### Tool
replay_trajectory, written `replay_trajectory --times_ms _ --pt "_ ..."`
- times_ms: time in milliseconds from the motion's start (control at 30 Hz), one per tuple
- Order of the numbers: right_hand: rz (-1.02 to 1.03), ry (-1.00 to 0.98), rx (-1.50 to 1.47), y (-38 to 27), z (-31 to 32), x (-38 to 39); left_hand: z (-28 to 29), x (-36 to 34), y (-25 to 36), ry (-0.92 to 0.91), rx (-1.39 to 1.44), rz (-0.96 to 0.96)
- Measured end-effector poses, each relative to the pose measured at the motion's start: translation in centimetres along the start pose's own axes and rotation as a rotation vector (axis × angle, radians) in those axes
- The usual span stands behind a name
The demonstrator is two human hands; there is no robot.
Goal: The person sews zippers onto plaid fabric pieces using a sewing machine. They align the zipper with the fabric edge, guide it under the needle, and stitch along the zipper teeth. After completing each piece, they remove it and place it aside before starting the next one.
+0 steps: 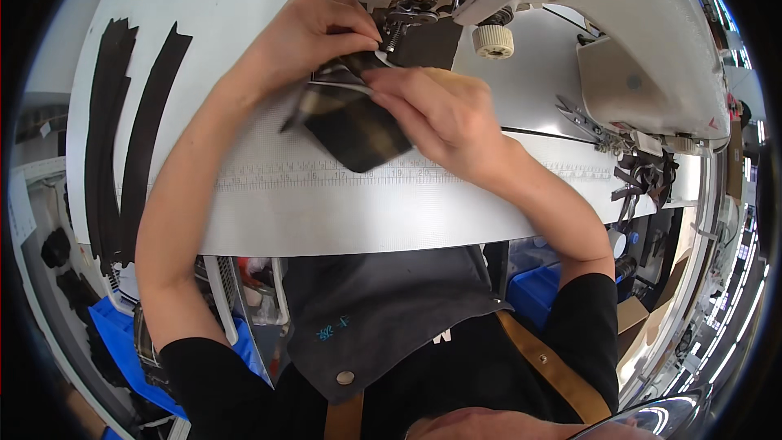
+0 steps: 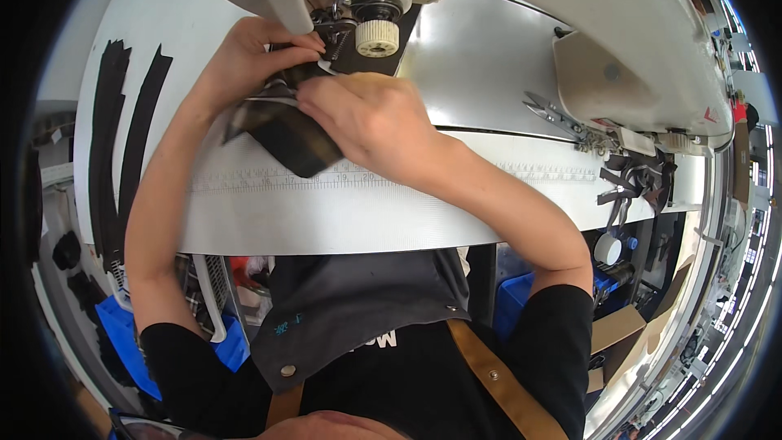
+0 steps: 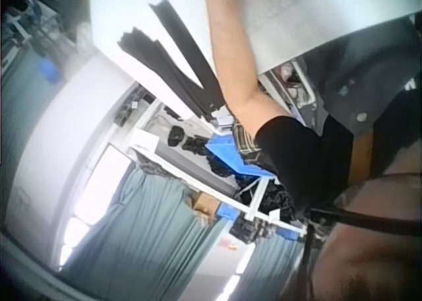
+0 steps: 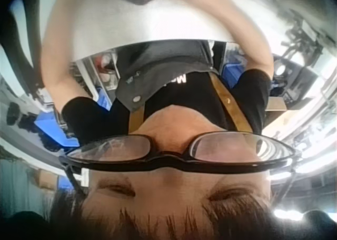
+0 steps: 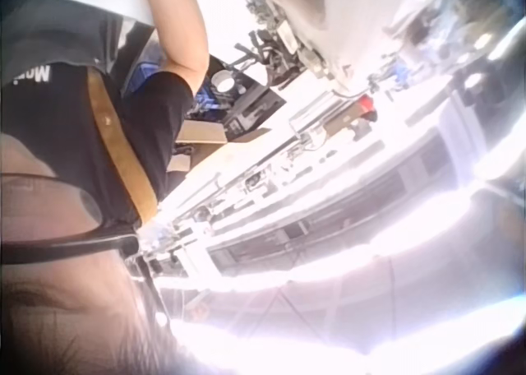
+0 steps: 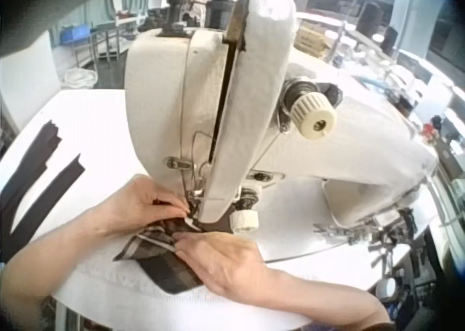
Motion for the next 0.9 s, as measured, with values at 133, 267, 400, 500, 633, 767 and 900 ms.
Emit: replay_trajectory --times_ms 133,267,400,500,633,767,900 --pt "0.138 -0.046 0.017 0.3 0.9 2.3 -0.9 0.8 1.6 0.144 -0.219 -0.018" --pt "0.186 -0.113 0.091 0.2 0.4 3.1 -0.9 0.6 1.8 0.158 -0.234 0.011" --pt "0.222 -0.137 0.117 -0.4 -0.1 2.7 -0.8 0.8 1.5 0.171 -0.229 0.024" --pt "0.242 -0.126 0.118 -0.5 -0.4 2.6 -0.8 0.9 1.4 0.165 -0.233 0.026" --pt "0.231 -0.133 0.125 -0.5 -0.3 2.7 -0.8 0.9 1.3 0.164 -0.222 0.017" --pt "0.231 -0.175 0.078 -0.1 -0.4 2.7 -0.9 1.0 1.1 0.167 -0.198 -0.016" --pt "0.135 -0.309 0.111 -0.2 -1.1 2.2 -0.8 0.9 0.7 0.161 -0.158 -0.006"
Point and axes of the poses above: each hand's wrist, its own x-axis away from the middle knuckle, its own z-axis out of the back of the hand, y = z × x, the point moved 6 cm from there along -x, towards the middle knuckle, and after that the axes turned 14 degrees about y, right-handed, at the moved point
